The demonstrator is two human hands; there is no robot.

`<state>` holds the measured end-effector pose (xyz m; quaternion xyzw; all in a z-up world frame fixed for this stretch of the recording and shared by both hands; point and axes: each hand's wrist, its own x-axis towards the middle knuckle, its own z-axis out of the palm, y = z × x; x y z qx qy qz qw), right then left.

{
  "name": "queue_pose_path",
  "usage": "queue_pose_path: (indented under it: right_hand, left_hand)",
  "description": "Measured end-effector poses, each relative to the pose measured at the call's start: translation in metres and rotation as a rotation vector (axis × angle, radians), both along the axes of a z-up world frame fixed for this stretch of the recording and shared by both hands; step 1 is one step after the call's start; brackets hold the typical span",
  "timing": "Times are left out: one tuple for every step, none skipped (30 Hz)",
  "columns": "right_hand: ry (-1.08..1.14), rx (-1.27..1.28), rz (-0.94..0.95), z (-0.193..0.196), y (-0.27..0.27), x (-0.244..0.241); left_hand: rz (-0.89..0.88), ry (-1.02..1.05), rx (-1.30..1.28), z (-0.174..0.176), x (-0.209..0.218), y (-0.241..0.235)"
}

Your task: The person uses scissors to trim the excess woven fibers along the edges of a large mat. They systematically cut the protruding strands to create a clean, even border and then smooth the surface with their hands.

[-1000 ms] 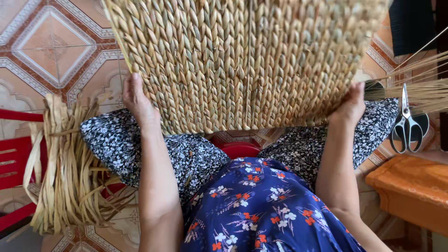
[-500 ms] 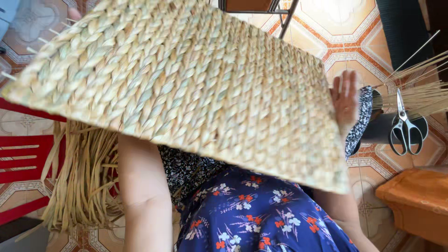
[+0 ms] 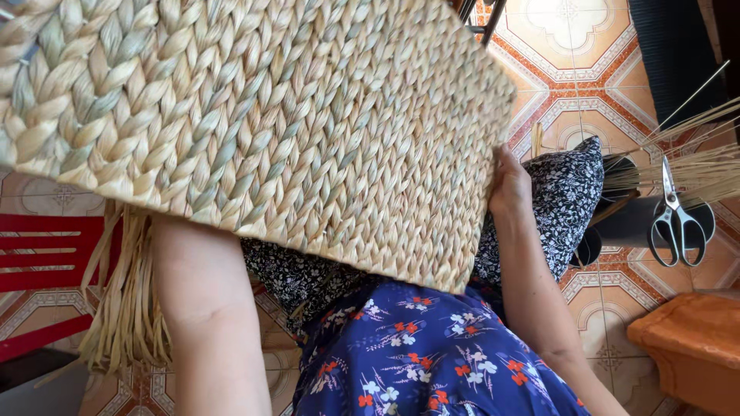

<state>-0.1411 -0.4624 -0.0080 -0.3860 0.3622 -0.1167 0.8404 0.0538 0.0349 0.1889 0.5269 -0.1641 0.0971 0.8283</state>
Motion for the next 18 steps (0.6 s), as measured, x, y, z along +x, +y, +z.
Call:
queue_pose_path:
  right_hand:
    - [-0.031, 0.02, -0.054, 0.0, -0.002, 0.003]
    - [-0.063, 0.041, -0.108, 0.001, -0.004, 0.006]
    - [-0.093, 0.063, -0.164, 0.003, -0.004, 0.007]
    - [-0.168, 0.091, -0.17, 0.006, -0.004, 0.005]
    - [-0.248, 0.118, -0.178, 0.01, -0.004, 0.004]
    - [-0.328, 0.146, -0.185, 0.014, -0.004, 0.003]
    - [-0.365, 0.14, -0.181, 0.018, -0.002, 0.002]
    - [-0.402, 0.134, -0.177, 0.023, -0.001, 0.0]
    - [-0.444, 0.127, -0.178, 0.028, 0.0, -0.001]
    - [-0.479, 0.1, -0.18, 0.033, 0.0, -0.002]
    - [-0.506, 0.077, -0.178, 0.038, 0.002, -0.007]
    - [-0.532, 0.053, -0.176, 0.043, 0.004, -0.011]
    - [-0.544, 0.026, -0.177, 0.048, 0.005, -0.015]
    - [-0.555, 0.0, -0.177, 0.053, 0.005, -0.018]
    - [-0.561, -0.025, -0.173, 0.054, 0.008, -0.02]
    - [-0.484, -0.044, -0.164, 0.051, 0.013, -0.02]
    - [-0.402, -0.061, -0.153, 0.045, 0.017, -0.022]
    - [-0.321, -0.079, -0.143, 0.037, 0.018, -0.025]
  left_hand:
    - [0.009, -0.007, -0.004, 0.004, 0.0, 0.006]
    - [0.014, -0.012, -0.01, 0.006, 0.0, 0.011]
    - [0.019, -0.014, -0.017, 0.009, -0.002, 0.017]
    - [0.026, -0.013, -0.022, 0.012, -0.005, 0.023]
    - [0.029, -0.02, -0.032, 0.015, -0.005, 0.028]
    - [0.033, -0.024, -0.04, 0.018, -0.004, 0.033]
    - [0.04, -0.022, -0.049, 0.02, -0.007, 0.039]
    - [0.048, -0.018, -0.062, 0.019, -0.012, 0.043]
    - [0.051, -0.019, -0.072, 0.019, -0.014, 0.045]
    - [0.043, -0.014, -0.089, 0.019, -0.015, 0.049]
    - [0.041, -0.004, -0.1, 0.016, -0.019, 0.052]
    - [0.033, 0.023, -0.124, 0.01, -0.027, 0.053]
    - [0.017, 0.053, -0.146, 0.003, -0.031, 0.051]
    - [0.052, 0.094, -0.15, -0.005, -0.033, 0.047]
    - [0.117, 0.14, -0.147, -0.012, -0.037, 0.044]
    - [0.238, 0.207, -0.101, -0.018, -0.039, 0.041]
    - [0.218, 0.151, -0.063, -0.019, -0.039, 0.044]
    - [0.199, 0.094, -0.026, -0.016, -0.034, 0.047]
